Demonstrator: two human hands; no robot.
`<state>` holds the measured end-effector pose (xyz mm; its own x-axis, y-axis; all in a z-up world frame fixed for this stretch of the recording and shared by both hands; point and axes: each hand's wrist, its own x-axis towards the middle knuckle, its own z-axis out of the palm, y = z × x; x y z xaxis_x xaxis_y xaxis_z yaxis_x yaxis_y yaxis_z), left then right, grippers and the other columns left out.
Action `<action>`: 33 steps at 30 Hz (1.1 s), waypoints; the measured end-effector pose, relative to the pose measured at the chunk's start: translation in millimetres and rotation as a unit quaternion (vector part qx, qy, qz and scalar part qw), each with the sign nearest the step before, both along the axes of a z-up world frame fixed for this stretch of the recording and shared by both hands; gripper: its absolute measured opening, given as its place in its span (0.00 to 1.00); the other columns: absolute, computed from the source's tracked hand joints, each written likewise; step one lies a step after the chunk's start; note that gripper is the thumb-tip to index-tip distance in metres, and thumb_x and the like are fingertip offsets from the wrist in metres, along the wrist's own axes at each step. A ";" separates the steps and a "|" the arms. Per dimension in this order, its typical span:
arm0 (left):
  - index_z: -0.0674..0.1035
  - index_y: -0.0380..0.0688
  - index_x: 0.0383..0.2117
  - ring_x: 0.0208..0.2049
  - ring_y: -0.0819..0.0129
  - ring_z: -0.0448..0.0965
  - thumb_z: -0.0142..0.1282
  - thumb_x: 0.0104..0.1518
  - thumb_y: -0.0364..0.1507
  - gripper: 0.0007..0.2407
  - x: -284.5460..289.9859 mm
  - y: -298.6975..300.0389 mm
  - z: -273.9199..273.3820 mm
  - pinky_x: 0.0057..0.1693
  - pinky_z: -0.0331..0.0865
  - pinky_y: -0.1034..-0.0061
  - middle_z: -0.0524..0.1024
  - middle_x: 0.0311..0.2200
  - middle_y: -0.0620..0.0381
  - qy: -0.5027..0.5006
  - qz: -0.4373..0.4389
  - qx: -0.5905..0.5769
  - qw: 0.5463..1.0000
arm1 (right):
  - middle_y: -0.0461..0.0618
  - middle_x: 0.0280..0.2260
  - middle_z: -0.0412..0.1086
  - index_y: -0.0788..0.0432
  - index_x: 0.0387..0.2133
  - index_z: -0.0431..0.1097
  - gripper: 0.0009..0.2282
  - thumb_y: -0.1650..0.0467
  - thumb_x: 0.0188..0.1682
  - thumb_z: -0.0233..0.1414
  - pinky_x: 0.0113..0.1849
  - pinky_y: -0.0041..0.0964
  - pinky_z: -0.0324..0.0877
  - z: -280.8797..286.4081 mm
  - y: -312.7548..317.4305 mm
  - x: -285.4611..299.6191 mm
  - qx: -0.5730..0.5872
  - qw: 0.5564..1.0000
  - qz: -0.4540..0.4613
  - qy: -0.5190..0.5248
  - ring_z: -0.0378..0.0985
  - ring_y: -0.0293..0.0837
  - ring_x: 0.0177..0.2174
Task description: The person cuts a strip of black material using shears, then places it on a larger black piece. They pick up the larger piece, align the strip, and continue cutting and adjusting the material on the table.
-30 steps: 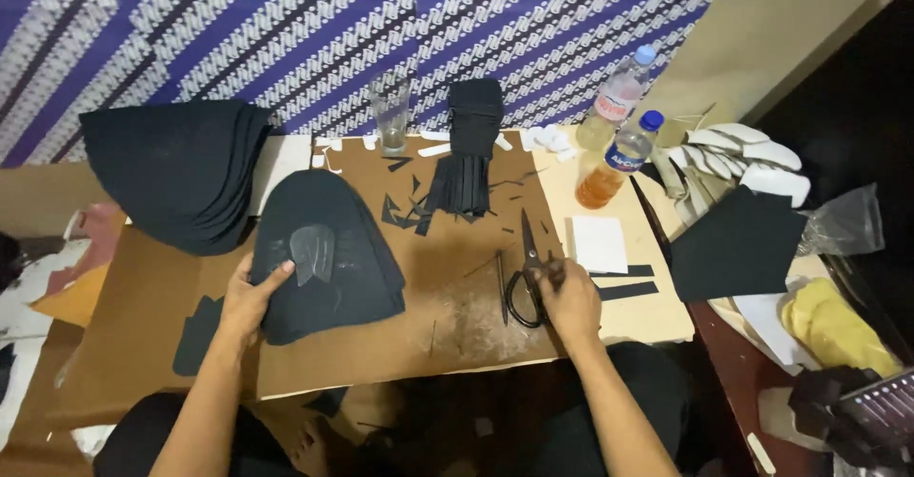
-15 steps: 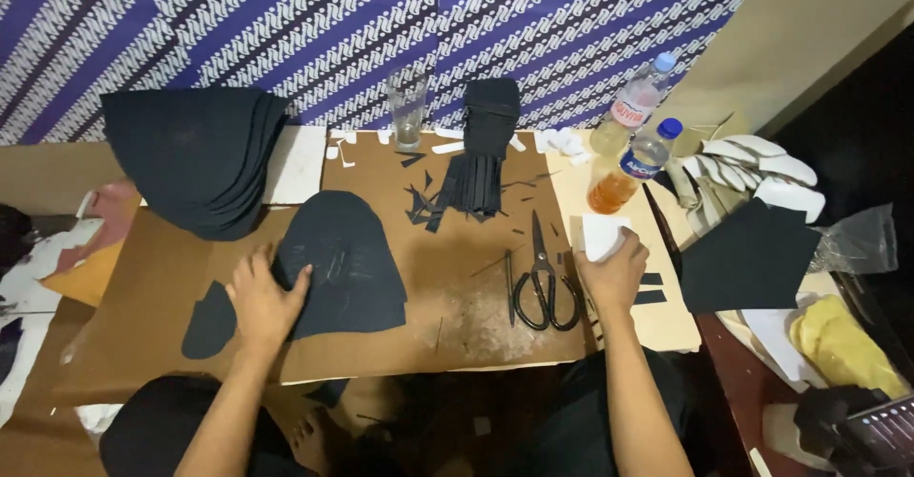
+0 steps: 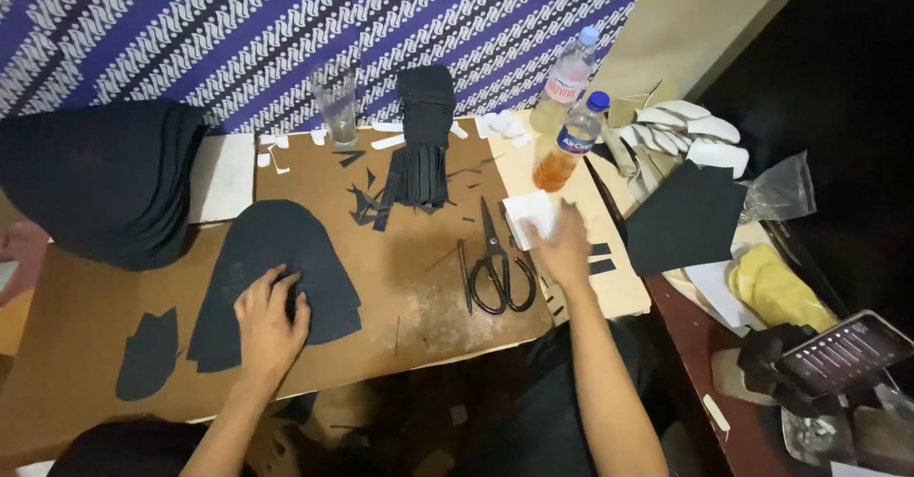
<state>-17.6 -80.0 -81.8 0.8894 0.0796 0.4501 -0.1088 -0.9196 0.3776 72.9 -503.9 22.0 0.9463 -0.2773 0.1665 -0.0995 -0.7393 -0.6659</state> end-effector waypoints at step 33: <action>0.81 0.42 0.50 0.54 0.55 0.80 0.51 0.63 0.43 0.19 -52.8 -126.8 84.8 0.56 0.73 0.61 0.82 0.48 0.45 0.263 -0.154 -0.531 0.791 | 0.68 0.32 0.74 0.60 0.37 0.76 0.06 0.73 0.49 0.54 0.43 0.58 0.71 41.9 68.4 -107.6 -0.073 0.992 0.077 -0.065 0.77 0.69 0.39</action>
